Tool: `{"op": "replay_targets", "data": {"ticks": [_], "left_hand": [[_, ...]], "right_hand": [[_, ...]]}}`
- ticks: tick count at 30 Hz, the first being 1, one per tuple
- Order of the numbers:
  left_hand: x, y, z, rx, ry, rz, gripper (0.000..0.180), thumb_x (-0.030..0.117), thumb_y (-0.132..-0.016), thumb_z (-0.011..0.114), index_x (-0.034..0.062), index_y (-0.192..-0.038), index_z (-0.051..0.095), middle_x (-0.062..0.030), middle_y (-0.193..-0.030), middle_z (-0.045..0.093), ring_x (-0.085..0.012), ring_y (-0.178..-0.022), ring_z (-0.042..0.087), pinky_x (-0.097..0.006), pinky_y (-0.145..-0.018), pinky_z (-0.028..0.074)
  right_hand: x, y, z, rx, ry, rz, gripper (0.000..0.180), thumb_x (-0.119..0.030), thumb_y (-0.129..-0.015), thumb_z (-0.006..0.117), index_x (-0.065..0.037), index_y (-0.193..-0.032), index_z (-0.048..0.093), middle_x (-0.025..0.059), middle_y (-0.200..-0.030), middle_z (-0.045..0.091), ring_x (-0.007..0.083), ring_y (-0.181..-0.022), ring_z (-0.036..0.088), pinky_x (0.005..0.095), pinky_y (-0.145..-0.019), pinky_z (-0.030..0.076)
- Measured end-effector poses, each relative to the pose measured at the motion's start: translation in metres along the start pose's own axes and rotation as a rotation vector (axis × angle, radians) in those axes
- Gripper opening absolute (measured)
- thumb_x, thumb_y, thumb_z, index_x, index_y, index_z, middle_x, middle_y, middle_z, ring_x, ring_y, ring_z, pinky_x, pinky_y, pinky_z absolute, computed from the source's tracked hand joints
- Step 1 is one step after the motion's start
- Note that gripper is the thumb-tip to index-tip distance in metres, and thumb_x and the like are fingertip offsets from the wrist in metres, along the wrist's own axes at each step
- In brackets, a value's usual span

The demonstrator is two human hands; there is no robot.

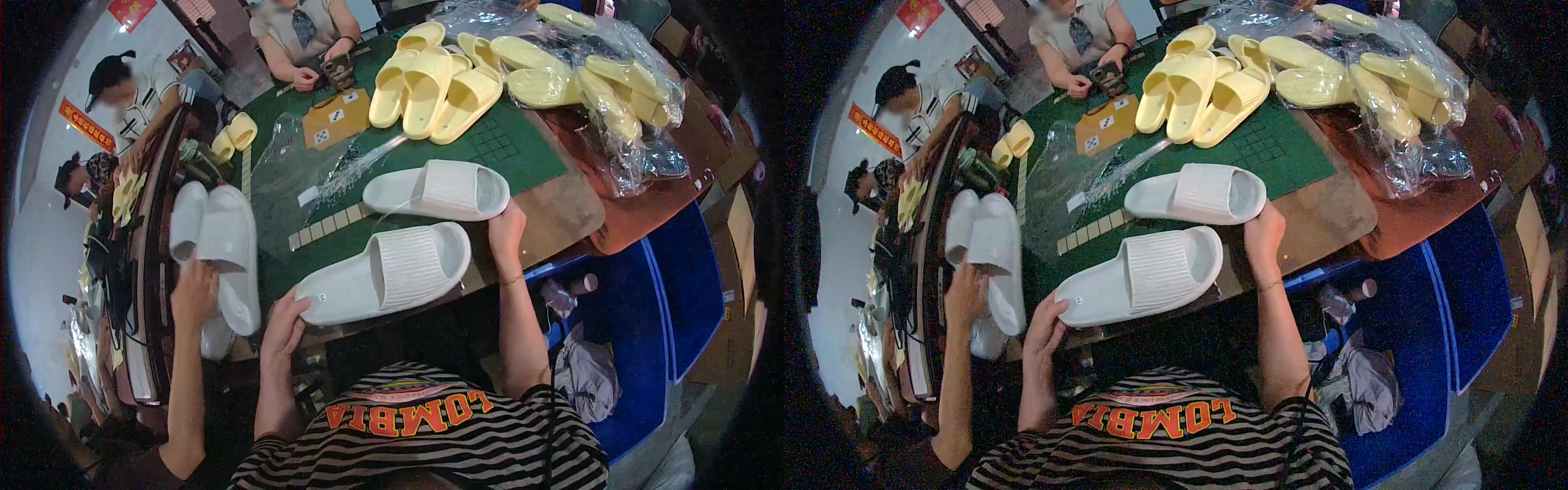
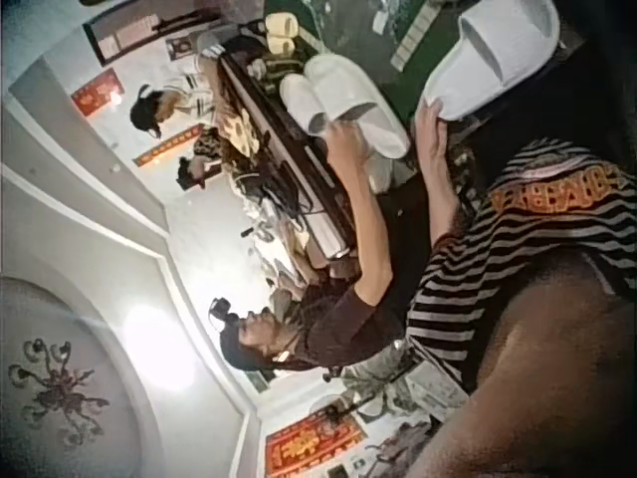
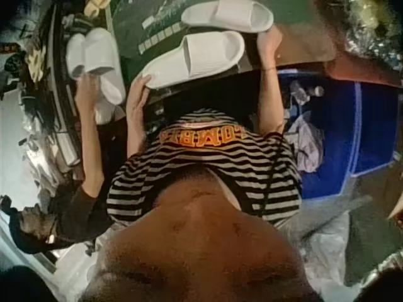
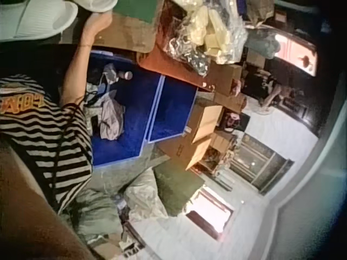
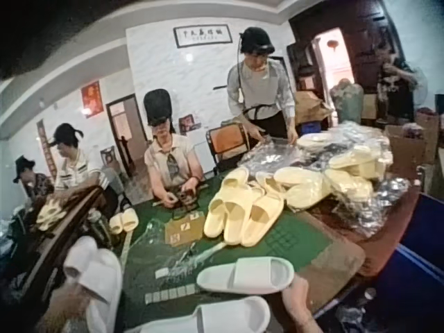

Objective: The person pairs slippers together by aligning pairs of slippers and securing them with plastic fastener ties by hand.

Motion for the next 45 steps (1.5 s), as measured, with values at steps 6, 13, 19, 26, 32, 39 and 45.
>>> {"op": "replay_targets", "data": {"ticks": [6, 13, 19, 26, 32, 39, 45], "left_hand": [[-0.04, -0.009, -0.014, -0.07, -0.041, -0.018, 0.042, 0.013, -0.091, 0.053, -0.0013, -0.129, 0.041, -0.0098, -0.115, 0.056, -0.0175, -0.094, 0.061, -0.032, -0.068, 0.055], [-0.049, -0.021, -0.024, -0.112, -0.13, -0.004, 0.044, 0.011, -0.091, 0.053, 0.0019, -0.132, 0.041, -0.0082, -0.111, 0.058, -0.0156, -0.089, 0.061, -0.03, -0.062, 0.055], [-0.048, -0.006, -0.044, 0.358, -0.535, 0.286, 0.045, 0.01, -0.087, 0.06, 0.0029, -0.128, 0.043, -0.0105, -0.108, 0.057, -0.0212, -0.096, 0.058, -0.031, -0.075, 0.052], [-0.029, -0.015, 0.025, 0.043, -0.584, 0.378, 0.014, 0.006, -0.085, 0.059, 0.0001, -0.096, 0.064, -0.009, -0.085, 0.064, -0.0137, -0.074, 0.061, -0.027, -0.07, 0.048], [-0.073, -0.072, 0.059, -0.137, -0.632, 0.45, 0.026, 0.009, -0.08, 0.058, -0.0011, -0.104, 0.061, -0.0184, -0.089, 0.067, -0.0312, -0.079, 0.064, -0.035, -0.07, 0.049], [-0.063, -0.072, 0.076, -0.127, -0.699, 0.299, 0.029, 0.013, -0.082, 0.057, -0.0031, -0.105, 0.062, -0.022, -0.1, 0.066, -0.0307, -0.095, 0.064, -0.037, -0.079, 0.049], [-0.073, -0.08, 0.078, -0.177, -0.519, 0.432, 0.031, 0.012, -0.08, 0.057, -0.0047, -0.106, 0.061, -0.0219, -0.102, 0.066, -0.0308, -0.098, 0.063, -0.036, -0.083, 0.048]], "right_hand": [[-0.014, -0.006, -0.02, 0.208, -0.169, 0.096, 0.017, -0.013, -0.09, 0.051, -0.002, -0.094, 0.063, 0.01, -0.082, 0.065, 0.0164, -0.072, 0.06, 0.0299, -0.068, 0.046], [-0.05, 0.008, 0.042, -0.328, 0.218, -0.292, 0.014, -0.025, -0.088, 0.053, -0.014, -0.092, 0.061, 0.0133, -0.08, 0.065, 0.0338, -0.074, 0.062, 0.0424, -0.062, 0.048], [-0.081, 0.037, 0.054, -0.396, -0.06, -0.339, 0.012, -0.012, -0.082, 0.062, -0.007, -0.092, 0.067, 0.0093, -0.088, 0.065, 0.0238, -0.074, 0.063, 0.0315, -0.063, 0.048], [-0.095, 0.073, 0.001, -0.512, 0.305, -0.596, 0.009, -0.009, -0.078, 0.059, -0.009, -0.085, 0.065, 0.0077, -0.079, 0.06, 0.0284, -0.075, 0.06, 0.0375, -0.063, 0.049], [-0.094, 0.104, 0.0, -0.642, 0.274, -0.636, 0.011, -0.006, -0.078, 0.055, -0.009, -0.084, 0.064, 0.0095, -0.078, 0.061, 0.0293, -0.074, 0.061, 0.0381, -0.063, 0.049], [-0.074, 0.106, 0.019, -0.725, 0.248, -0.308, 0.016, -0.015, -0.076, 0.062, -0.007, -0.088, 0.069, 0.015, -0.078, 0.065, 0.0314, -0.073, 0.064, 0.0372, -0.064, 0.05], [-0.071, 0.1, 0.02, -0.788, 0.149, -0.215, 0.018, -0.014, -0.075, 0.061, -0.005, -0.09, 0.069, 0.0157, -0.075, 0.064, 0.0274, -0.067, 0.064, 0.0356, -0.063, 0.049]]}}
Point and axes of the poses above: each hand's wrist, its own y-axis away from the middle knuckle, its own z-axis out of the palm, x = y × z, the point moved 2 cm from there along -y, towards the middle knuckle
